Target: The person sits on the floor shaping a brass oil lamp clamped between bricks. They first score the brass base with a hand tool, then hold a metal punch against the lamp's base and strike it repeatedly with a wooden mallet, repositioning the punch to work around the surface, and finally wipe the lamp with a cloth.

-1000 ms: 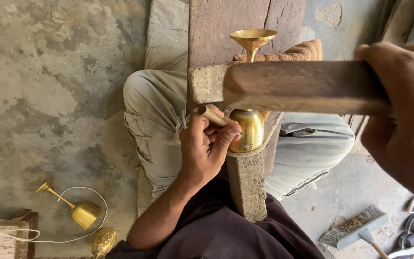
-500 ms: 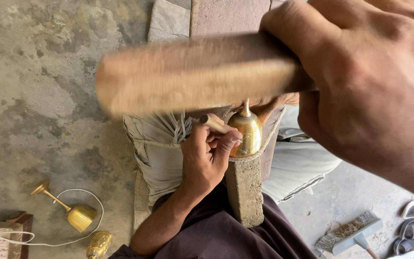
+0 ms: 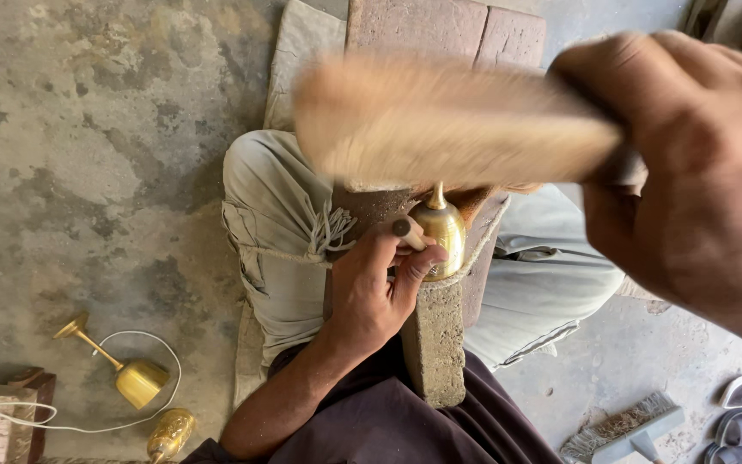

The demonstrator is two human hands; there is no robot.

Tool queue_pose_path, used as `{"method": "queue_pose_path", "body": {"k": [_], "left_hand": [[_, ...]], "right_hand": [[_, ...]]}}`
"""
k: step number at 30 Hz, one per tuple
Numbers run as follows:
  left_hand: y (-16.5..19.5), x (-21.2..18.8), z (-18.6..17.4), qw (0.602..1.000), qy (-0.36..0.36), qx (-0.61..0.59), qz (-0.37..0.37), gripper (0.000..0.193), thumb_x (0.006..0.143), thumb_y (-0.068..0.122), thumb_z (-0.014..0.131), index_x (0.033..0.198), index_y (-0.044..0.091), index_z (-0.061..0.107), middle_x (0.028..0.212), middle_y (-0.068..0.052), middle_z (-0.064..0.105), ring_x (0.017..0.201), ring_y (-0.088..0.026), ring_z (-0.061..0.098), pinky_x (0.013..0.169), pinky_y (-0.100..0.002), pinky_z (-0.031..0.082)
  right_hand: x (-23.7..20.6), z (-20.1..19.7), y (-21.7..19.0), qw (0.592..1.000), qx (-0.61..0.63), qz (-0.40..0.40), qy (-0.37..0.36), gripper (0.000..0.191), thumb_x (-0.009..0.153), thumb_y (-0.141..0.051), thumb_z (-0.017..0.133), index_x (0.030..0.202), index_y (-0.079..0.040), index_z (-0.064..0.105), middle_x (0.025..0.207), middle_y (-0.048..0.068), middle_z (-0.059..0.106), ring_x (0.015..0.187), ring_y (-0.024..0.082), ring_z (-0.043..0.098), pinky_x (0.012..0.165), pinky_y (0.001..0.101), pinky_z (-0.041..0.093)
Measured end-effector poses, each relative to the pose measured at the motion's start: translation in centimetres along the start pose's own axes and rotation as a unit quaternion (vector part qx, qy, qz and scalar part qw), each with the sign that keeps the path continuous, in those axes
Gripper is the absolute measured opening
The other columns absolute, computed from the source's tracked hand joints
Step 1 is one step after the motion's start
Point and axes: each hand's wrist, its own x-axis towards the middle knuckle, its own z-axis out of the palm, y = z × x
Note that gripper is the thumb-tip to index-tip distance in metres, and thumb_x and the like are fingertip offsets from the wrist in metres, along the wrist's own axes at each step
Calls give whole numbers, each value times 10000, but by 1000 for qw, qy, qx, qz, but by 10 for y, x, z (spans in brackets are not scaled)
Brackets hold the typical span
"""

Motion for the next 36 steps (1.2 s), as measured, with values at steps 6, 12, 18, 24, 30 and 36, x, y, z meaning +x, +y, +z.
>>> {"method": "queue_pose_path", "body": {"k": [6, 12, 18, 24, 30, 36], "left_hand": [[3, 4, 4, 997, -15, 74, 4, 249, 1025, 270, 692, 1096, 50, 600, 928, -47, 705, 807, -145, 751, 629, -263, 614], [10, 3, 4, 993, -35, 112, 25, 260, 1048, 281, 680, 1181, 67, 615, 955, -58, 692, 785, -162, 717, 650, -303, 592], [12, 3, 11, 992, -40, 118, 33, 305, 1048, 300, 678, 1239, 72, 609, 999, -50, 698, 869, -173, 735, 711, -310, 627], [15, 4, 13, 989, -77, 128, 21, 263, 1033, 272, 669, 1176, 54, 639, 943, -67, 726, 790, -164, 741, 638, -296, 618], [18, 23, 3, 997, -70, 45, -4, 263, 1104, 276, 637, 1188, 41, 553, 1055, -91, 719, 947, -161, 781, 737, -271, 654], [15, 42, 17, 973, -176, 136, 62, 403, 1033, 275, 695, 1361, 86, 559, 983, -60, 727, 769, -136, 733, 595, -251, 623]], "right_hand": [[-33, 6, 6, 990, 77, 114, -15, 541, 761, 20, 795, 1293, 10, 704, 1081, 169, 710, 950, 272, 710, 867, 406, 603], [-68, 21, 12, 968, 204, 149, -2, 436, 878, 43, 761, 1293, 46, 625, 1050, 189, 654, 880, 263, 676, 709, 365, 563], [-81, 23, 15, 992, 75, 104, -4, 530, 736, 97, 753, 1255, 29, 670, 986, 193, 661, 826, 272, 655, 770, 407, 570], [-104, 26, 5, 984, 31, 169, -50, 453, 755, 85, 771, 1192, 14, 676, 918, 162, 652, 772, 268, 645, 706, 383, 562], [-146, 46, 7, 965, 158, 207, 17, 481, 781, 171, 639, 1253, 114, 566, 935, 248, 616, 730, 309, 656, 640, 399, 541], [-192, 94, 26, 956, 162, 244, 25, 475, 873, 164, 600, 1343, 117, 549, 1021, 266, 638, 770, 313, 682, 664, 377, 558]]}}
